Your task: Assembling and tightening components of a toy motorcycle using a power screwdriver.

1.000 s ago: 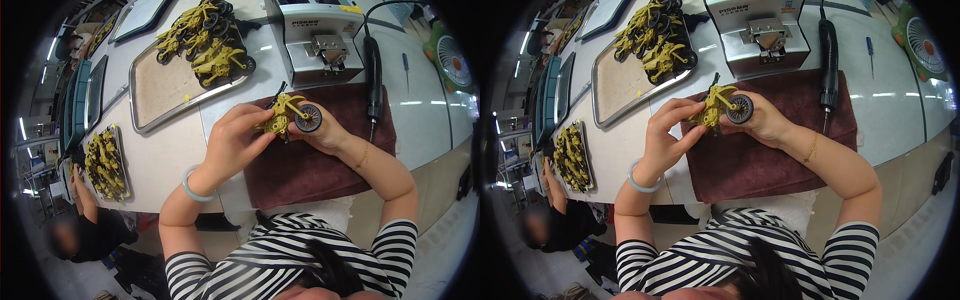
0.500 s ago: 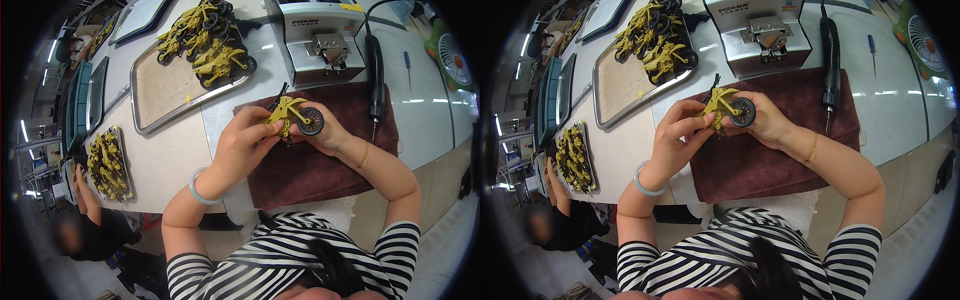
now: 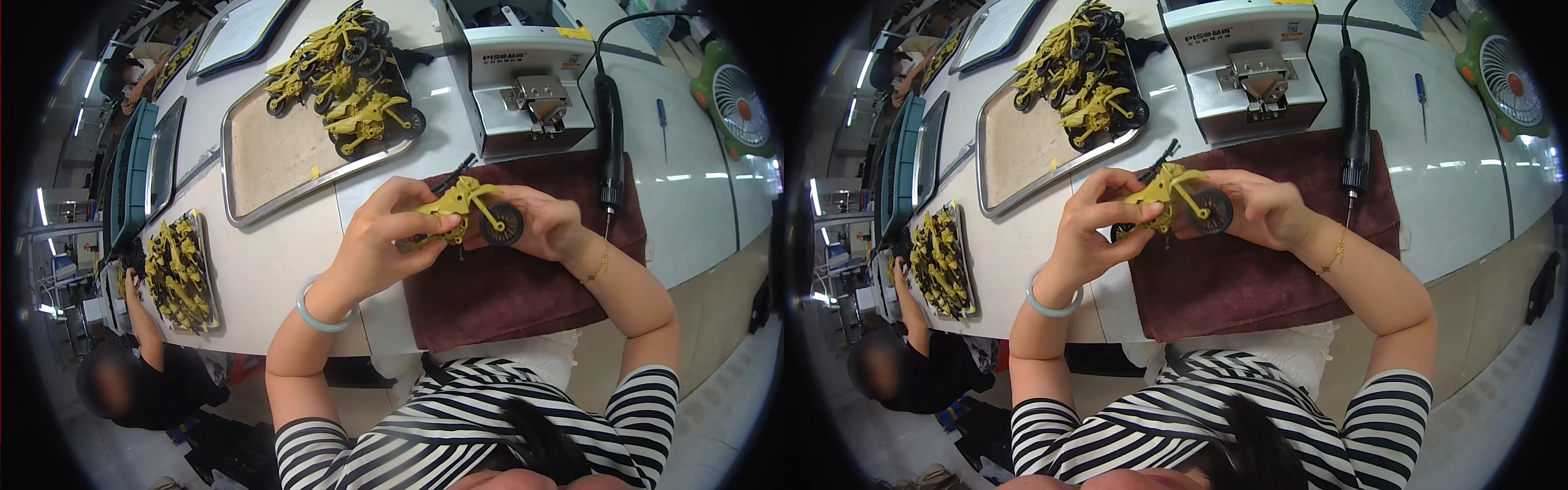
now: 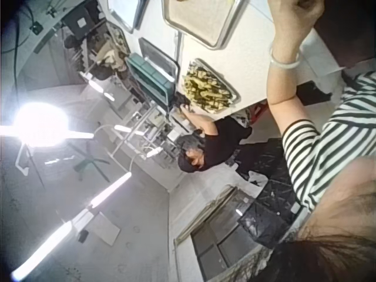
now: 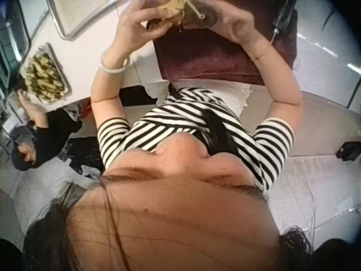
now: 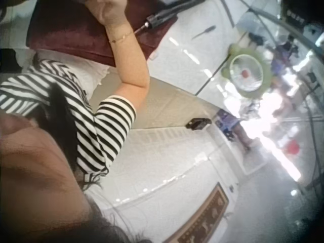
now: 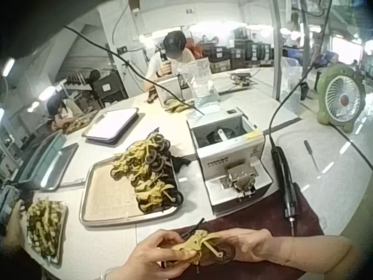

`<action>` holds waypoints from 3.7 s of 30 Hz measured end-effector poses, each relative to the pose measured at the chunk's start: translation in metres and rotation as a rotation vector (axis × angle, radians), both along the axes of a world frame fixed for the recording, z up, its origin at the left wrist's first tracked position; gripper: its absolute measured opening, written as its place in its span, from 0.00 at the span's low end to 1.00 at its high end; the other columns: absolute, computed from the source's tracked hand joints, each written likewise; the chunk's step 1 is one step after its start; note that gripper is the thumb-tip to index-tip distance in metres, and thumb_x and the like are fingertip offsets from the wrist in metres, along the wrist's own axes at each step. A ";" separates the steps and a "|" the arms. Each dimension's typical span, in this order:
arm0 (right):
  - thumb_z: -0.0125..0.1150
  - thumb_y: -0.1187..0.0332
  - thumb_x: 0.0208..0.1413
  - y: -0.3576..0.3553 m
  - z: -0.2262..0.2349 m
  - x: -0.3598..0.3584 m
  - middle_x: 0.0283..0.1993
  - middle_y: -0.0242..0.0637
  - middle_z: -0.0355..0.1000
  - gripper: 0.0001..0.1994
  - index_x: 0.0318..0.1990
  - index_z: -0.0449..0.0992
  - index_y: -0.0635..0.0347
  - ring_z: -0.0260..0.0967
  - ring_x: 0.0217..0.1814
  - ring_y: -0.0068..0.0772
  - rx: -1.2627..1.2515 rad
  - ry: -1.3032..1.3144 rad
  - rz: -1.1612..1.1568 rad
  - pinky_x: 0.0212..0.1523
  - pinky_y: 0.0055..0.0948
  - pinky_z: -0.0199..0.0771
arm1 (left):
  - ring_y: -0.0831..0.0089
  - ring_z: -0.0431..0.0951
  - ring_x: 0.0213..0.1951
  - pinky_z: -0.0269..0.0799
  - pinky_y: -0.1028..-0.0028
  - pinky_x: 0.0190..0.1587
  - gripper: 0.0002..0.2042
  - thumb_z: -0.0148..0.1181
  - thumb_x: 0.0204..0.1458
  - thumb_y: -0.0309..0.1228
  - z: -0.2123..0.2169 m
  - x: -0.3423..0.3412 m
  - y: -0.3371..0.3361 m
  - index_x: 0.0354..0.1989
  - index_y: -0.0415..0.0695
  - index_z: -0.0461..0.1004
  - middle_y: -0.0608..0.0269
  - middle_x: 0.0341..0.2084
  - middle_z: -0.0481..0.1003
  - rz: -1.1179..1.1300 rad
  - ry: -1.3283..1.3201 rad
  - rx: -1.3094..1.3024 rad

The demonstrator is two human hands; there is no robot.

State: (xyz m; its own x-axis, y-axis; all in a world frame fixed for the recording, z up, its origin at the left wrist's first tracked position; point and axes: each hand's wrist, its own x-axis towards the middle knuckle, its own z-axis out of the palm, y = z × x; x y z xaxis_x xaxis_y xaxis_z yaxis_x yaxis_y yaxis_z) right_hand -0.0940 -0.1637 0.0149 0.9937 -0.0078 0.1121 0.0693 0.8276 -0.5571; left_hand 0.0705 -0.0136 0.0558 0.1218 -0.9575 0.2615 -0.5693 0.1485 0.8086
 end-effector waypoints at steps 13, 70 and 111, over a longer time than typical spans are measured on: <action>0.59 0.66 0.50 0.027 0.007 -0.005 0.35 0.36 0.71 0.14 0.40 0.71 0.69 0.69 0.38 0.23 -0.566 0.357 -0.263 0.37 0.22 0.72 | 0.59 0.67 0.36 0.65 0.67 0.37 0.11 0.63 0.35 0.24 -0.017 -0.021 0.013 0.31 0.43 0.73 0.57 0.32 0.66 0.004 -0.215 -0.296; 0.60 0.59 0.50 0.005 0.006 -0.010 0.29 0.28 0.70 0.17 0.35 0.73 0.68 0.63 0.30 0.14 -0.924 0.333 -0.398 0.32 0.15 0.62 | 0.80 0.71 0.37 0.67 0.78 0.41 0.11 0.54 0.52 0.30 -0.041 -0.006 -0.001 0.40 0.35 0.72 0.61 0.33 0.74 -0.025 0.726 0.154; 0.51 0.63 0.56 0.003 -0.001 -0.012 0.23 0.25 0.68 0.14 0.30 0.73 0.68 0.59 0.25 0.13 -1.022 0.345 -0.288 0.26 0.16 0.59 | 0.72 0.74 0.30 0.68 0.74 0.35 0.12 0.55 0.51 0.35 -0.037 -0.012 0.005 0.33 0.36 0.72 0.57 0.26 0.75 -0.046 0.333 0.253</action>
